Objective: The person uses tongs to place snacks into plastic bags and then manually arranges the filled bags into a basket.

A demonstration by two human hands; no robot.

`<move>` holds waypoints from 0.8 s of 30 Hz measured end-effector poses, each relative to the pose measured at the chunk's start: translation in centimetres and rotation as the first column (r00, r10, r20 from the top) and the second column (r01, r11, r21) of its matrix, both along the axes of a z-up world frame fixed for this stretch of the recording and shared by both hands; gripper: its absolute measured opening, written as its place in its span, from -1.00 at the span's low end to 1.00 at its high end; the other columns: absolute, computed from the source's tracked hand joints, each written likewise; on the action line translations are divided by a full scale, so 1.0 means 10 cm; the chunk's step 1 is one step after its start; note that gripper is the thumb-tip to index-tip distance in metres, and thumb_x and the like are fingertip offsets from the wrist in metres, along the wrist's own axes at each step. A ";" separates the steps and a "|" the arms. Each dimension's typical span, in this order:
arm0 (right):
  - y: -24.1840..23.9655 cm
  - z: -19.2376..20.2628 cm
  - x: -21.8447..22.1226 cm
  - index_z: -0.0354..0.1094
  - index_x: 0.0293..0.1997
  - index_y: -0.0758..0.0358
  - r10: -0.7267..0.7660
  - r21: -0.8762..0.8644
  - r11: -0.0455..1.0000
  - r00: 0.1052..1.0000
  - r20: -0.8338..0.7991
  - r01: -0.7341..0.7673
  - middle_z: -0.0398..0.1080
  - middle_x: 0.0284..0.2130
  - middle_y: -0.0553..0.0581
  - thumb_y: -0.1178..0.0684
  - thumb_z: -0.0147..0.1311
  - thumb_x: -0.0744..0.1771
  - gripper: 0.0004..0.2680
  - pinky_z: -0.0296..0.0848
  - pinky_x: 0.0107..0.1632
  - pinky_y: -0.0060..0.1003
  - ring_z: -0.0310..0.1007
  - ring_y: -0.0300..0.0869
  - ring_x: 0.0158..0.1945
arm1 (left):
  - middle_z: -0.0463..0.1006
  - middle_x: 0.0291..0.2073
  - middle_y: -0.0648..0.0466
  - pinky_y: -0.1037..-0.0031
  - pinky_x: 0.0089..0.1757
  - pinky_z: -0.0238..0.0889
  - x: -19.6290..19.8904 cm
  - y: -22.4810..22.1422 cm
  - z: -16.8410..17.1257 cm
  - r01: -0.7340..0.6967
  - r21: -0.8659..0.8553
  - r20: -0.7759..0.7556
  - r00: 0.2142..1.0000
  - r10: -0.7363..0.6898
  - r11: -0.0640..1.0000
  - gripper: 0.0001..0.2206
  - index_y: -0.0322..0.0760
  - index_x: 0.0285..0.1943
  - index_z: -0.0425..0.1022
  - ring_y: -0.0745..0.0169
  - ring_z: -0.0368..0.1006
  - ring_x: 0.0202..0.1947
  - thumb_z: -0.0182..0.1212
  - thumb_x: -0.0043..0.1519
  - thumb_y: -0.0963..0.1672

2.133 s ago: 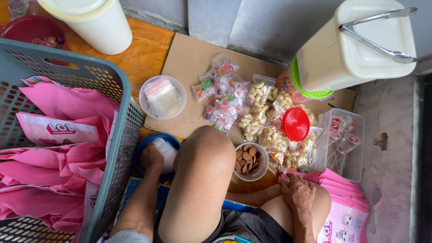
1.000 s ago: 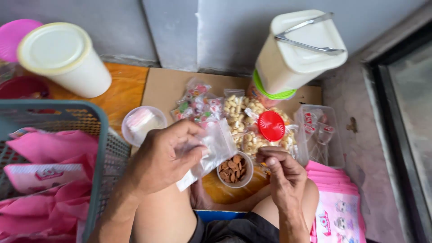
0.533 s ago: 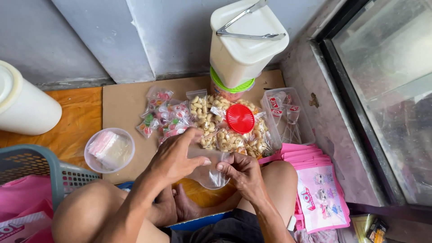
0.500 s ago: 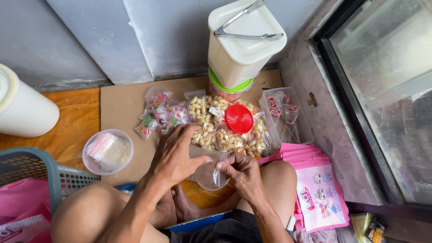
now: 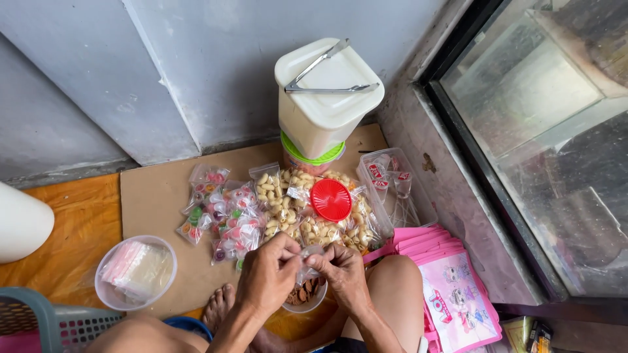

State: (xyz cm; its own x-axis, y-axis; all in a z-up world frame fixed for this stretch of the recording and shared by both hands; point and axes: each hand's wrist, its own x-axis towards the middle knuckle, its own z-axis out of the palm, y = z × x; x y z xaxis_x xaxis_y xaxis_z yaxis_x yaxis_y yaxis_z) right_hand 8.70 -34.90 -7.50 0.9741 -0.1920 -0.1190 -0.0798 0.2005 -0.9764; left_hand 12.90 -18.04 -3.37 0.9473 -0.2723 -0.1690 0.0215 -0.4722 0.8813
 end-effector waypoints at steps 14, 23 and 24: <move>0.19 0.89 0.84 0.35 -0.28 0.30 0.274 -0.128 0.960 0.928 0.250 -0.249 0.52 -0.45 0.18 0.18 0.14 0.37 -0.92 0.57 -0.34 -0.36 0.55 -0.16 -0.42 | 0.60 -0.18 -0.25 0.19 -0.20 0.32 0.12 -0.01 0.31 -0.748 -0.524 -0.786 0.609 0.107 0.408 -0.43 -0.43 0.00 0.51 -0.07 0.47 -0.21 -0.01 0.18 0.15; -0.23 1.40 2.15 0.17 0.37 0.23 0.068 -0.740 0.638 0.973 -0.219 -0.211 0.53 -0.25 0.21 0.05 0.05 0.37 -0.62 0.62 -0.17 -0.22 0.57 -0.11 -0.23 | 0.59 0.18 -0.22 0.00 0.09 0.44 0.46 0.23 0.49 -0.773 -0.634 -0.709 0.599 0.373 0.035 -0.67 -0.27 0.03 0.50 -0.11 0.49 0.29 0.12 0.20 -0.01; -0.31 1.41 2.35 0.15 0.41 0.17 -0.096 -0.793 0.605 0.981 -0.169 -0.077 0.53 -0.36 0.22 -0.11 0.04 0.39 -0.58 0.55 -0.27 -0.16 0.52 -0.12 -0.38 | 0.53 0.23 -0.31 0.02 0.08 0.42 0.47 0.24 0.59 -0.803 -0.596 -0.754 0.568 0.330 0.023 -0.48 -0.41 0.25 0.42 -0.22 0.48 0.23 0.06 0.16 -0.01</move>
State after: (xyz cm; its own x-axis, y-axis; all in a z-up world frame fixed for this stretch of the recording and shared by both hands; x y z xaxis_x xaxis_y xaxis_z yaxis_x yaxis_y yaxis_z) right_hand 32.17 -38.04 6.58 0.9491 -0.3042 -0.0819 -0.2679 -0.6428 -0.7176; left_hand 17.57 -15.63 2.54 0.7874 0.1473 -0.5986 0.2330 0.8279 0.5102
